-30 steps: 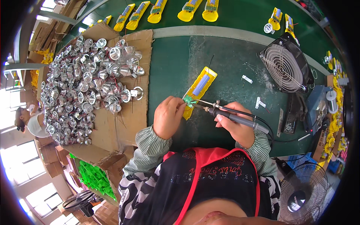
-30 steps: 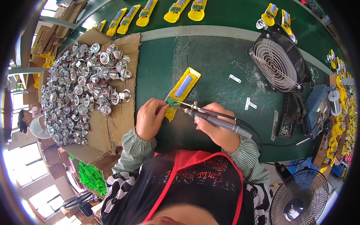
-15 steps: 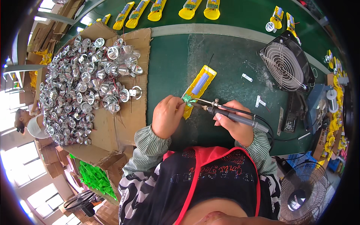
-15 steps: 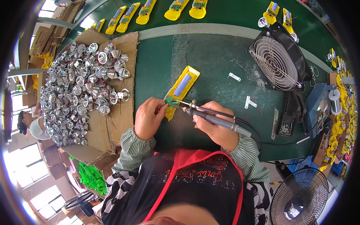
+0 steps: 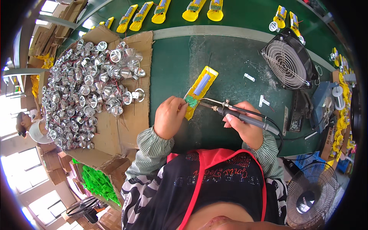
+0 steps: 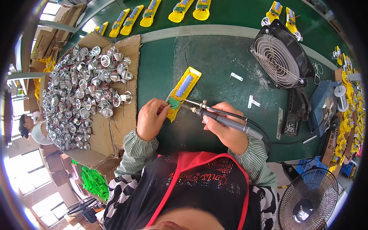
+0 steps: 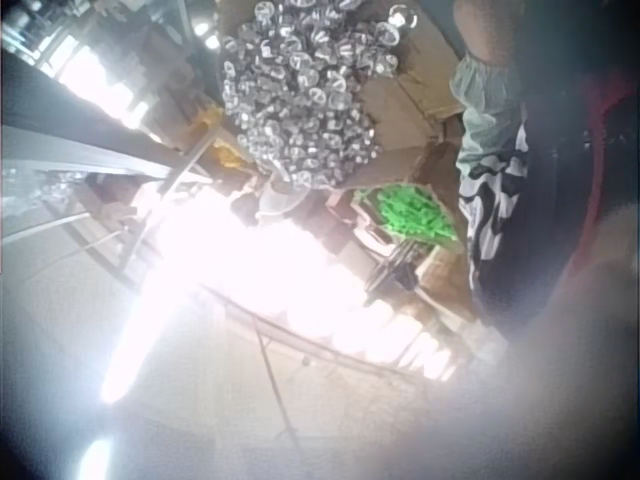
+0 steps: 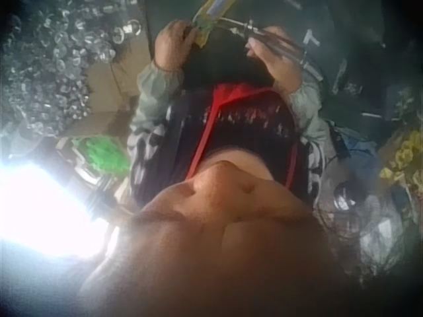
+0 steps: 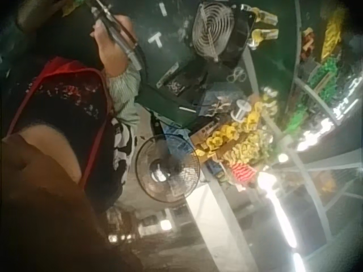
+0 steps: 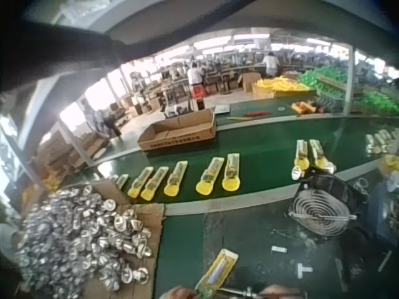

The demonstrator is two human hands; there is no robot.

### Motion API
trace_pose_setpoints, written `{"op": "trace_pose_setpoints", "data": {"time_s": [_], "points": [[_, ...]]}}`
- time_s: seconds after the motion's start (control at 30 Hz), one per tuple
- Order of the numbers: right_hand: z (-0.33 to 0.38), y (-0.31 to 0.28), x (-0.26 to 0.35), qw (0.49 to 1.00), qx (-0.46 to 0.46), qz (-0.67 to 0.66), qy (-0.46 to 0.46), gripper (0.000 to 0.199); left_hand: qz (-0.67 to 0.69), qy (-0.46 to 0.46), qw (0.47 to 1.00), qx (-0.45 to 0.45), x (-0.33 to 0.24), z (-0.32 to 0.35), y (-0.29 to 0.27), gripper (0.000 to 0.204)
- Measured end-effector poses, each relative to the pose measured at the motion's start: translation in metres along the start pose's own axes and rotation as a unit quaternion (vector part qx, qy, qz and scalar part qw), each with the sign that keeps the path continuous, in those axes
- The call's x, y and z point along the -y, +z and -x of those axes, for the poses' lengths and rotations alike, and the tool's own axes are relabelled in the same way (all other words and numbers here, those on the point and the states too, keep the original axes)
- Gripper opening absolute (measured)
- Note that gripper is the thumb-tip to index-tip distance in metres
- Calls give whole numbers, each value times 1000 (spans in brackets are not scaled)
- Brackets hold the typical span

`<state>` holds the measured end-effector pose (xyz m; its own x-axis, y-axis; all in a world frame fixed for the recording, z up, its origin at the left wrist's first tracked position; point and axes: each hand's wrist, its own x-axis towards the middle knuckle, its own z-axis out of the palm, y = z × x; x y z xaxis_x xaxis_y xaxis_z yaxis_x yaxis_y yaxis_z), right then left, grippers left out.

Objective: The person solders wires onto flashlight circuit board assemblies using a soldering iron and places the assembled units onto a conveyor belt.

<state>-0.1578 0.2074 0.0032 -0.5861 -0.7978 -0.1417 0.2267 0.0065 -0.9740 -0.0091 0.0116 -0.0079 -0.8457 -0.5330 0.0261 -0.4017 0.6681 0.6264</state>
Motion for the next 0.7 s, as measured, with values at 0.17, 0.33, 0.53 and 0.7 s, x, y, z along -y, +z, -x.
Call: {"op": "trace_pose_setpoints", "data": {"time_s": [0.17, 0.33, 0.53, 0.7], "points": [[3, -2, 4, 1000, -1, 4, 3, 16, 50, 2, 998, 31, 0, 0, -18, 10], [4, 0, 4, 1000, -1, 0, 8, 14, 40, 8, 999, 14, 3, 4, -17, 11], [-1, 5, -2, 1000, 17, 3, -5, 18, 17, 0, 1000, 10, -1, 2, -8, 10], [-6, 9, -7, 999, 40, 8, -1, 15, -7, 9, 1000, 5, -4, 0, -5, 8]]}}
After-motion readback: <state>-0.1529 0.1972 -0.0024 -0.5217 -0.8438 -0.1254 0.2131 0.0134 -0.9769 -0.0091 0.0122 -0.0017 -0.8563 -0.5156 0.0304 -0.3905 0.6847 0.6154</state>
